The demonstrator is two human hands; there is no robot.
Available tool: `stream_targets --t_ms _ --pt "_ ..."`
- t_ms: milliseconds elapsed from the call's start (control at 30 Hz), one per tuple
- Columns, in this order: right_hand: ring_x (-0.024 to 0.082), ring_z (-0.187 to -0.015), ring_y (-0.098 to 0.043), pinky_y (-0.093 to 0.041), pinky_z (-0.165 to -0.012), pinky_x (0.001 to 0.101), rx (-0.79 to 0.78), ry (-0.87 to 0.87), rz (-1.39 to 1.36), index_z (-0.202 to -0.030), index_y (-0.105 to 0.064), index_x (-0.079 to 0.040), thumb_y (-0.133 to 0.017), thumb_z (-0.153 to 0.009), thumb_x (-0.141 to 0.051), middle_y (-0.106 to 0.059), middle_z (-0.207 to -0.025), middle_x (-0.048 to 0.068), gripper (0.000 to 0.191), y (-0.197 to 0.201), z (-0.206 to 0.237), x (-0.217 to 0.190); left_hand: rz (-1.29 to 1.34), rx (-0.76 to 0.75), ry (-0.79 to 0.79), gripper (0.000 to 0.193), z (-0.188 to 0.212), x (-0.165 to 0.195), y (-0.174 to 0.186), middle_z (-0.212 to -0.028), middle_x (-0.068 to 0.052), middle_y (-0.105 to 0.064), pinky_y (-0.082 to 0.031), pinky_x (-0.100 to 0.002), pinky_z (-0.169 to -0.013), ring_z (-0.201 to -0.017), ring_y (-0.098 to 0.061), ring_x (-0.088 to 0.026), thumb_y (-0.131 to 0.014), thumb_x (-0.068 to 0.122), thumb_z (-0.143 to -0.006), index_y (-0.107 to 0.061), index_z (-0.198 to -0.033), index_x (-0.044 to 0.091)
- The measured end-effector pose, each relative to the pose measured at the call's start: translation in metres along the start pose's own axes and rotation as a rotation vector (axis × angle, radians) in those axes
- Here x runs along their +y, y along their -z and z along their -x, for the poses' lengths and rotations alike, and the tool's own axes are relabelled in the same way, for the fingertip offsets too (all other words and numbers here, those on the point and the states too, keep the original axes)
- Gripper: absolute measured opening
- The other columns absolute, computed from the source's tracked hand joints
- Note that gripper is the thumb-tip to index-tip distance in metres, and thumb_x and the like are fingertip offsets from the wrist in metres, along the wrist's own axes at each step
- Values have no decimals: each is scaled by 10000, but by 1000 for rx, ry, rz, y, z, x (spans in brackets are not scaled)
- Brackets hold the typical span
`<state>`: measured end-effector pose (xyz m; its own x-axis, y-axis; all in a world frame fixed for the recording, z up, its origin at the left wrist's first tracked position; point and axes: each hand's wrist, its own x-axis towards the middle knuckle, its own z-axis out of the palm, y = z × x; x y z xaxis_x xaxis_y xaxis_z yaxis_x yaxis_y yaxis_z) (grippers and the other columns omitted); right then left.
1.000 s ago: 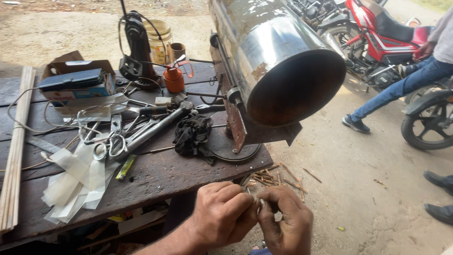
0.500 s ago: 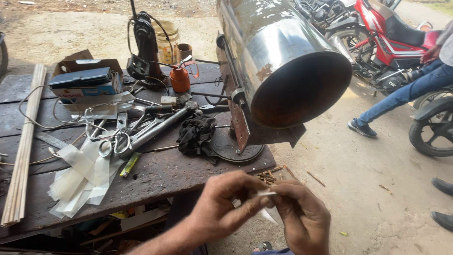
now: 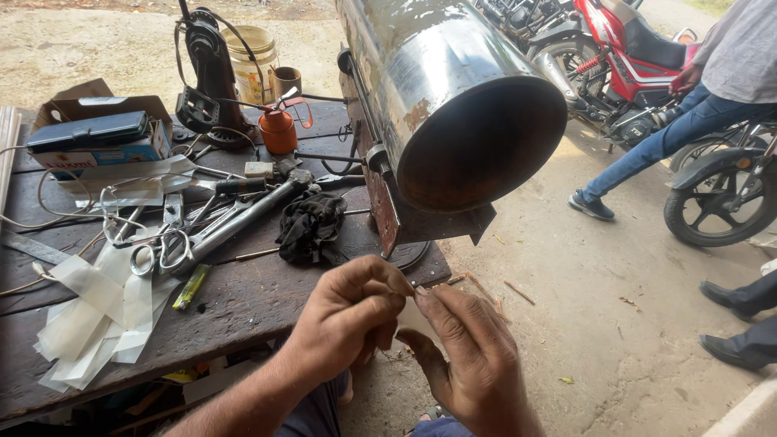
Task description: The person sits on the ground at a workbench and fits white strip pieces into the open end of a chrome muffler mounted on a stand, pressing them into place by hand. They repeatedly pick up strips, insert a hand into the cylinder, and press the muffler end against the stand to seat the pieces.
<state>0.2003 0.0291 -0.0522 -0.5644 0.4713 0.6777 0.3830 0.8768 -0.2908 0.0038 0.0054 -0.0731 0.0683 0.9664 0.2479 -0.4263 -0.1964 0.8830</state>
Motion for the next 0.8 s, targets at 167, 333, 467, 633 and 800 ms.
stream_targets --t_ms 167,333,467,633,800 --pt "253 -1053 -722 -619 -860 366 28 91 83 -1306 -648 -29 -792 -868 -126 -694 -1191 136 471 3 -2 2 -5 35 77 104 -5 3 5 -581 -40 -614 -411 -206 -342 -426 -531 -52 -579 38 -982 -651 -1002 -33" --pt "226 -971 -764 -624 -782 284 129 50 43 -1264 -670 -56 -774 -907 -101 -731 -1140 141 374 8 -18 15 -372 -30 -346 257 -16 23 4 -695 -18 -631 -475 -226 -455 -548 -574 -58 -620 177 -1084 -591 -1284 18" --pt "204 -979 -776 -654 -806 278 279 -52 105 -1292 -658 -56 -806 -948 -128 -750 -1096 116 381 30 -38 21 -1229 239 -949 593 -52 58 19 -670 -2 -604 -513 -252 -476 -515 -570 -88 -680 388 -1064 -416 -1508 97" --pt "165 -899 -758 -616 -781 296 295 -65 219 -1313 -687 -1 -854 -970 -145 -731 -1004 94 408 62 -65 27 -1495 72 -1019 607 -94 84 20 -859 -41 -715 -593 -279 -569 -656 -695 -118 -571 259 -1155 -241 -1646 126" --pt "194 -825 -737 -565 -690 327 284 -77 283 -1215 -743 -7 -880 -993 -170 -724 -950 95 308 71 -95 41 -1575 36 -848 677 -105 88 -7 -747 -25 -710 -564 -358 -533 -582 -699 -167 -577 121 -1065 -235 -1649 89"
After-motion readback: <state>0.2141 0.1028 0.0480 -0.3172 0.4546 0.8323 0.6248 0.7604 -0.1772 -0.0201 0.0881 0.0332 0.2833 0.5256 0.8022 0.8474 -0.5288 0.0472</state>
